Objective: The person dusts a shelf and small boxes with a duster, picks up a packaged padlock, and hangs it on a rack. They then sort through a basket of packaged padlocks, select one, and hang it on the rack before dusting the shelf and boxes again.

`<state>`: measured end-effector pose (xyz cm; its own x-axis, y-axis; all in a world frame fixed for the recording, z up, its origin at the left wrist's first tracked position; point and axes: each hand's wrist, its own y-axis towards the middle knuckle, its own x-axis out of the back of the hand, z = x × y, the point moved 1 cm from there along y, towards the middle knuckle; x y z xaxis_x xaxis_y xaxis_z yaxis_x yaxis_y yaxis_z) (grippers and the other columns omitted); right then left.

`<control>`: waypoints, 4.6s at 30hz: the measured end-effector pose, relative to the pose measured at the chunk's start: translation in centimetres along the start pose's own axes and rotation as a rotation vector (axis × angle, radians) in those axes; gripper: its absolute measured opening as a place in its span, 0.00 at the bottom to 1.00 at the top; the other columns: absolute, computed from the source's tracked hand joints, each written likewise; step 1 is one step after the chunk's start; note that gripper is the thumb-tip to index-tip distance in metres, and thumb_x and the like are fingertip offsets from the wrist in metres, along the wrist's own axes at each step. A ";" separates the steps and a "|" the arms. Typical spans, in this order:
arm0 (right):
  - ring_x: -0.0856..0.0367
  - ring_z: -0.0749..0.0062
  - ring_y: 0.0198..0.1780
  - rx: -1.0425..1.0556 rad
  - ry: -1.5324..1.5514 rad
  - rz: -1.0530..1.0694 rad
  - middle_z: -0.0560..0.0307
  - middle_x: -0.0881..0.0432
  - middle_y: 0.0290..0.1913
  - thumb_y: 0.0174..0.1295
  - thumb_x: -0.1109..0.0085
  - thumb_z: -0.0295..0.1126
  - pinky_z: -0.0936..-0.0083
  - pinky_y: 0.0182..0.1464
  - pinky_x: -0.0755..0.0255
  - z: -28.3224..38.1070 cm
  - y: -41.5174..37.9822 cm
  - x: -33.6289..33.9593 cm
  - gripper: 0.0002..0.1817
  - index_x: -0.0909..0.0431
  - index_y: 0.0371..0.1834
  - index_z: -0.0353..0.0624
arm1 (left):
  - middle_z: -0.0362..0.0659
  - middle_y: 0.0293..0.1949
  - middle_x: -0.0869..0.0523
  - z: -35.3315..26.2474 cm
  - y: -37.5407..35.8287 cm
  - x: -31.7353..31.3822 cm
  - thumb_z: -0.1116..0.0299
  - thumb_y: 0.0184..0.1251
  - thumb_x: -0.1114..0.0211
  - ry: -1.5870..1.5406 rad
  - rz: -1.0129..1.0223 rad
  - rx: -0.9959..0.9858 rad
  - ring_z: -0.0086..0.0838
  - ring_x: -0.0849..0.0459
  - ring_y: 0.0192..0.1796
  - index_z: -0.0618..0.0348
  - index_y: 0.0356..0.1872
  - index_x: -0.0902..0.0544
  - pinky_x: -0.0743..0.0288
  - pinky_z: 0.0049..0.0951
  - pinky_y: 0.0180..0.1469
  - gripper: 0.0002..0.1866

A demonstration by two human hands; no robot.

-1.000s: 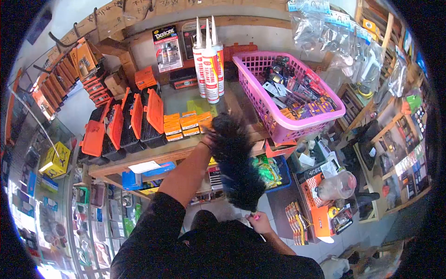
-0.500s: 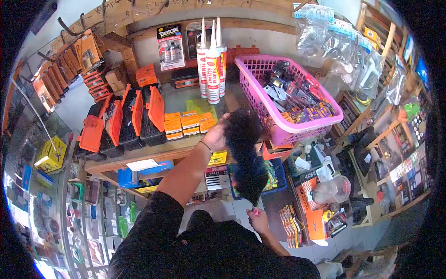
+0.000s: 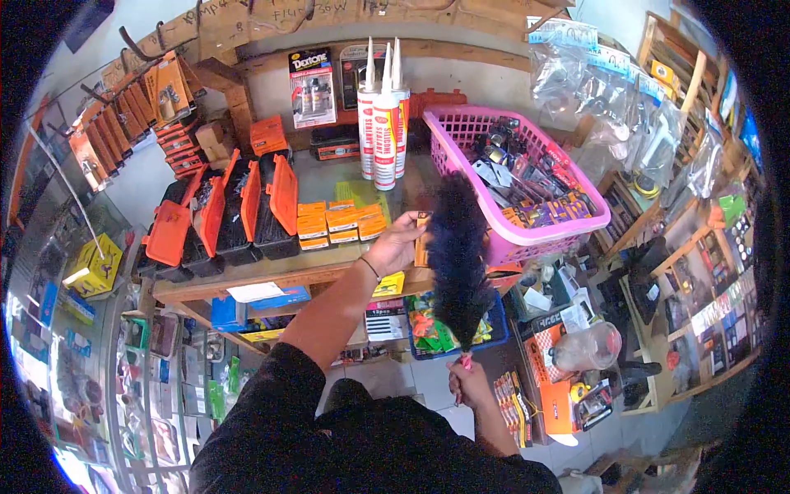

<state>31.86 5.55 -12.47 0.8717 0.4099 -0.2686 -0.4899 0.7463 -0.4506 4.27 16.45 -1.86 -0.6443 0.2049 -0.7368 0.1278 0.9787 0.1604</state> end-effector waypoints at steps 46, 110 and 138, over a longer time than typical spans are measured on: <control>0.26 0.65 0.24 -0.404 0.198 0.166 0.53 0.25 0.24 0.54 0.48 0.36 0.71 0.27 0.29 -8.9 6.1 -7.0 0.11 0.27 0.29 0.38 | 0.41 0.44 0.28 -2.7 -29.0 5.1 0.83 0.61 0.51 0.358 -0.450 -0.275 0.23 0.30 0.50 0.60 0.46 0.35 0.37 0.24 0.53 0.13; 0.27 0.51 0.51 1.798 -1.628 -0.006 0.44 0.33 0.55 0.39 0.37 0.43 0.62 0.49 0.31 34.9 -14.5 -43.4 0.39 0.39 0.59 0.45 | 0.51 0.53 0.38 -29.6 -28.8 -19.6 0.71 0.55 0.41 1.855 -0.538 -1.063 0.27 0.30 0.44 0.64 0.60 0.37 0.30 0.19 0.36 0.29; 0.26 0.49 0.48 1.686 -1.577 0.006 0.42 0.28 0.48 0.36 0.32 0.43 0.61 0.47 0.30 34.2 -14.8 -43.9 0.44 0.43 0.56 0.37 | 0.51 0.45 0.29 -29.7 -29.5 -18.6 0.74 0.53 0.43 1.941 -0.583 -1.235 0.35 0.29 0.45 0.68 0.54 0.31 0.35 0.27 0.49 0.25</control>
<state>1.37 -5.61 35.13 0.6072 -0.2648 0.7491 -0.7733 0.0193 0.6337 -9.92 -16.54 26.64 -0.2147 -0.9382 0.2715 -0.1163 0.3006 0.9466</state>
